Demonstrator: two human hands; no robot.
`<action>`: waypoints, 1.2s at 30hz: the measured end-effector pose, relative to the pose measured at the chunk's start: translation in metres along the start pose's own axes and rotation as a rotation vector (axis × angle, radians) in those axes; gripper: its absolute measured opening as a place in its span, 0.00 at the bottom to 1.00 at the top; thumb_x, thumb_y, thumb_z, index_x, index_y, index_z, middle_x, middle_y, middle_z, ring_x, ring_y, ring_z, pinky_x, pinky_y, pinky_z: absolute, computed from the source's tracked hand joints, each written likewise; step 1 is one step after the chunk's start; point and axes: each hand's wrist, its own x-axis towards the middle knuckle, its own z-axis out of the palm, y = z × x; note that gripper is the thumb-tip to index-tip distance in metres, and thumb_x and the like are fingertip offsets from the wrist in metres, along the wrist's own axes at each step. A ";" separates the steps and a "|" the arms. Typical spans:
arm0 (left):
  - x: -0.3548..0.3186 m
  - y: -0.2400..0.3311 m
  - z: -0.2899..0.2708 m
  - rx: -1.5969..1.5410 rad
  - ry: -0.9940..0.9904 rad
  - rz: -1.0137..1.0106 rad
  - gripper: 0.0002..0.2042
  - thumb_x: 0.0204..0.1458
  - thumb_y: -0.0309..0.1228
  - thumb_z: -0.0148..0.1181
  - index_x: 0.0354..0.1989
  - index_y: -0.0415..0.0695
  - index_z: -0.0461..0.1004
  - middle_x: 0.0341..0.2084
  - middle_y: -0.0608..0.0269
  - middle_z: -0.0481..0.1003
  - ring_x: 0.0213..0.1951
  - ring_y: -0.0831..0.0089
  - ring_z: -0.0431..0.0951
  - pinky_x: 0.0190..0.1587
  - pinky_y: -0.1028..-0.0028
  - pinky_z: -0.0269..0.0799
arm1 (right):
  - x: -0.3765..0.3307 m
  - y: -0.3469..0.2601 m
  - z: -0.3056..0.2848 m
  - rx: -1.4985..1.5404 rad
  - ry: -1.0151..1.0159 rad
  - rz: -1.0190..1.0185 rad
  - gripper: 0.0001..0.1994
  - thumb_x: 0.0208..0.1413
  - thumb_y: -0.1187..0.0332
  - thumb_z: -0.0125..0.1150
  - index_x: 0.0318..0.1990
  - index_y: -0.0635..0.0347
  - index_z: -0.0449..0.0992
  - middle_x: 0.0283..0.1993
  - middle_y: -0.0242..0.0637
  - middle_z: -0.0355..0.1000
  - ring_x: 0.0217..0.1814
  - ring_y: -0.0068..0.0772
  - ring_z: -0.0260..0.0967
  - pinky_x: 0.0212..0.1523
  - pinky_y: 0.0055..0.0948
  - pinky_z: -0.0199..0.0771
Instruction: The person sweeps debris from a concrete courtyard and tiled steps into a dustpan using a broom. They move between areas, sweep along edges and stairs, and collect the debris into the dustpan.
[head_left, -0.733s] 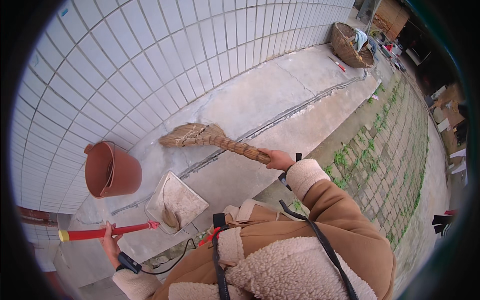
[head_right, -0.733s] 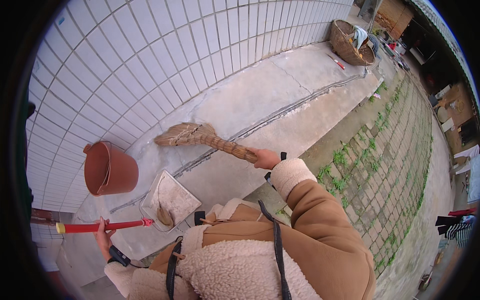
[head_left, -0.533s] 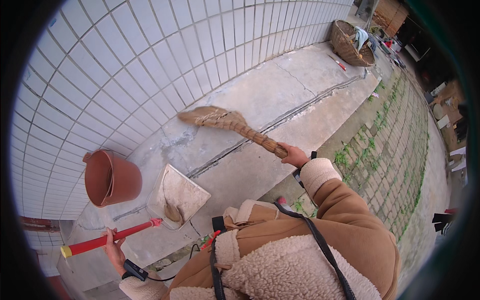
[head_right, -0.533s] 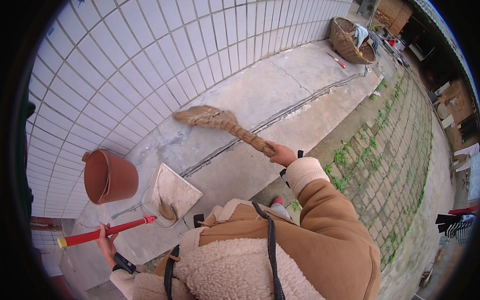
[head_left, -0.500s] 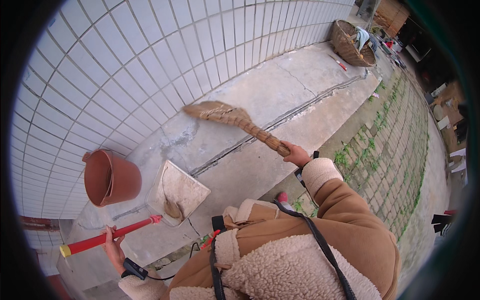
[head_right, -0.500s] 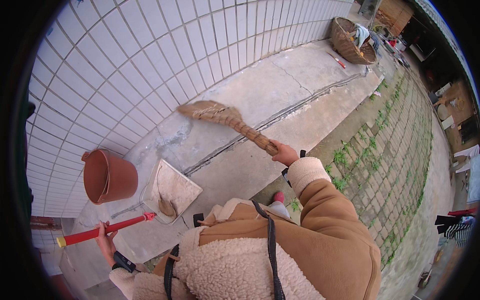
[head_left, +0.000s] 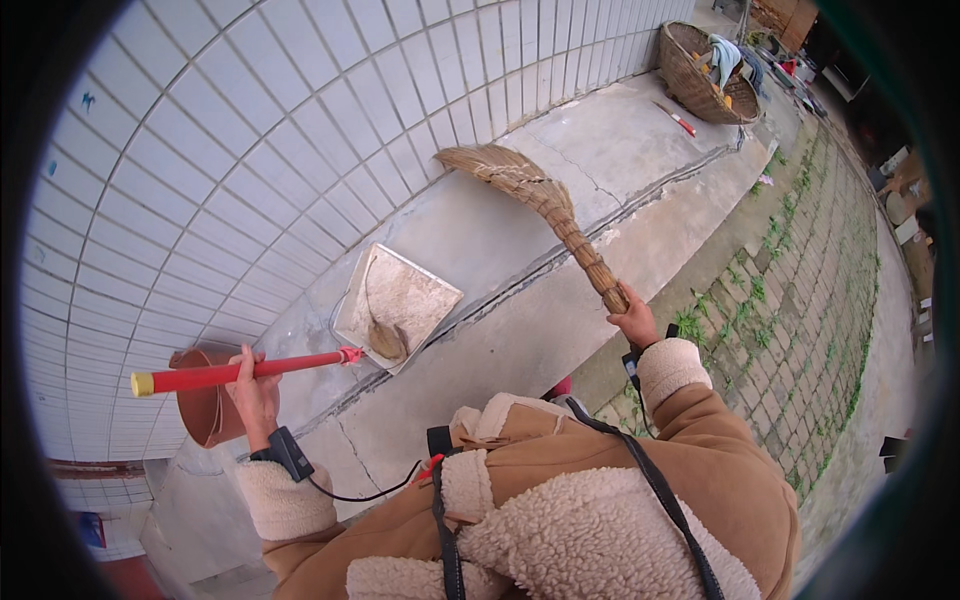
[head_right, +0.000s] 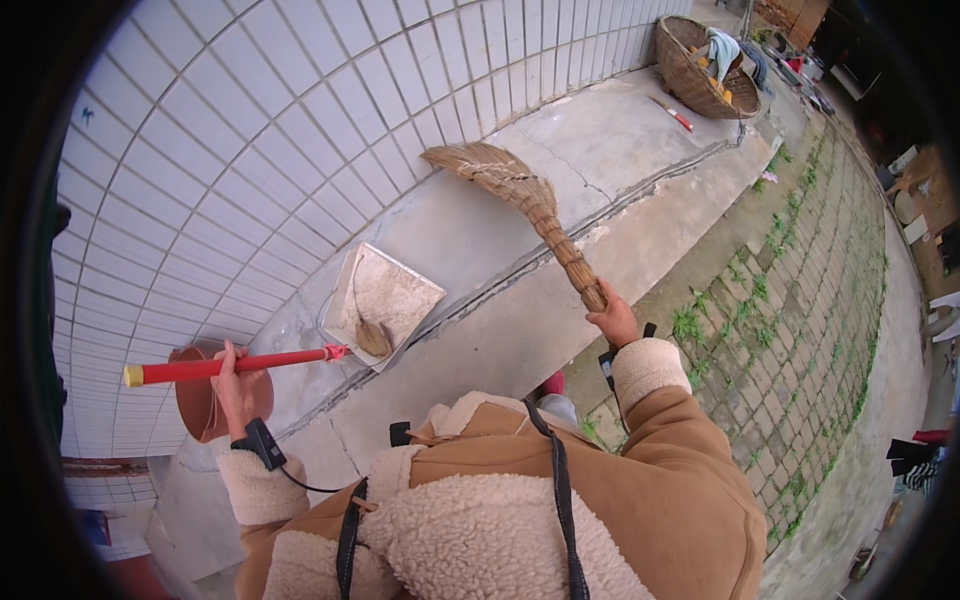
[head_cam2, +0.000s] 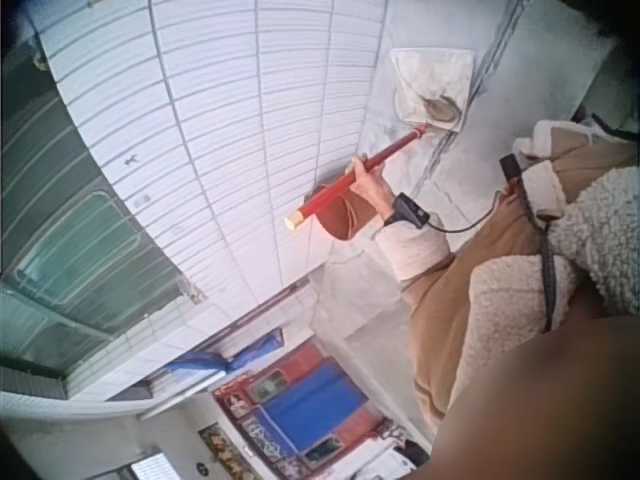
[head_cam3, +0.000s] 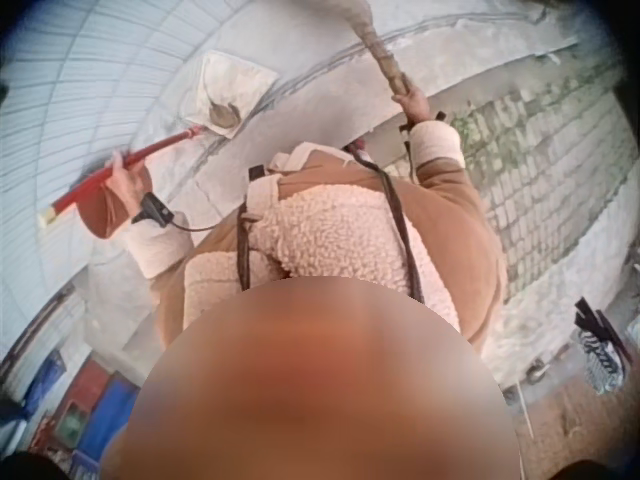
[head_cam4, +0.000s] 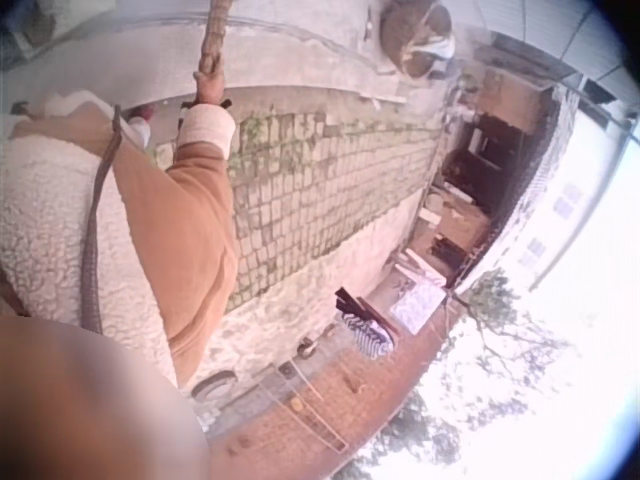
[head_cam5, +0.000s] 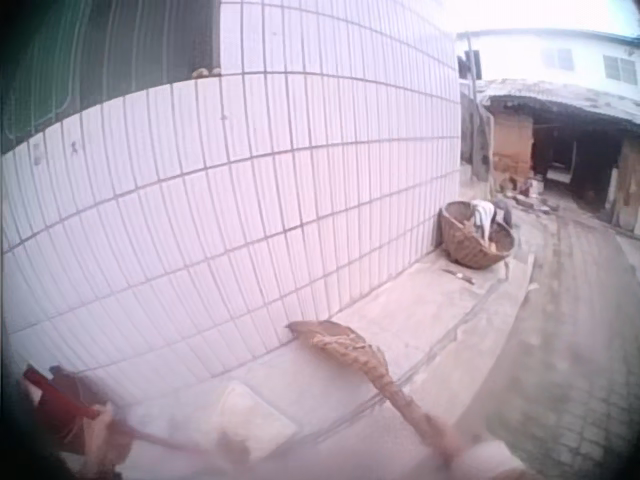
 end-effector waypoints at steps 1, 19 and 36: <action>0.005 0.002 0.034 0.059 0.018 -0.030 0.10 0.47 0.38 0.56 0.25 0.45 0.67 0.25 0.60 0.70 0.28 0.73 0.71 0.22 0.74 0.70 | 0.022 0.010 -0.021 -0.046 0.017 0.020 0.37 0.30 0.70 0.63 0.56 0.51 0.58 0.39 0.46 0.70 0.41 0.41 0.69 0.42 0.31 0.66; 0.091 -0.005 0.421 0.341 0.038 -0.075 0.20 0.44 0.46 0.57 0.27 0.39 0.65 0.27 0.59 0.66 0.32 0.63 0.67 0.30 0.48 0.69 | 0.246 0.104 -0.177 -0.203 -0.006 0.152 0.36 0.33 0.70 0.59 0.57 0.53 0.55 0.34 0.53 0.70 0.38 0.52 0.68 0.39 0.39 0.67; 0.034 -0.014 0.397 0.415 -0.098 -0.014 0.22 0.39 0.50 0.60 0.25 0.40 0.67 0.21 0.63 0.66 0.24 0.71 0.66 0.12 0.71 0.68 | 0.079 0.118 -0.185 -0.137 -0.254 -0.122 0.36 0.34 0.67 0.59 0.57 0.45 0.54 0.35 0.51 0.69 0.38 0.51 0.67 0.39 0.40 0.67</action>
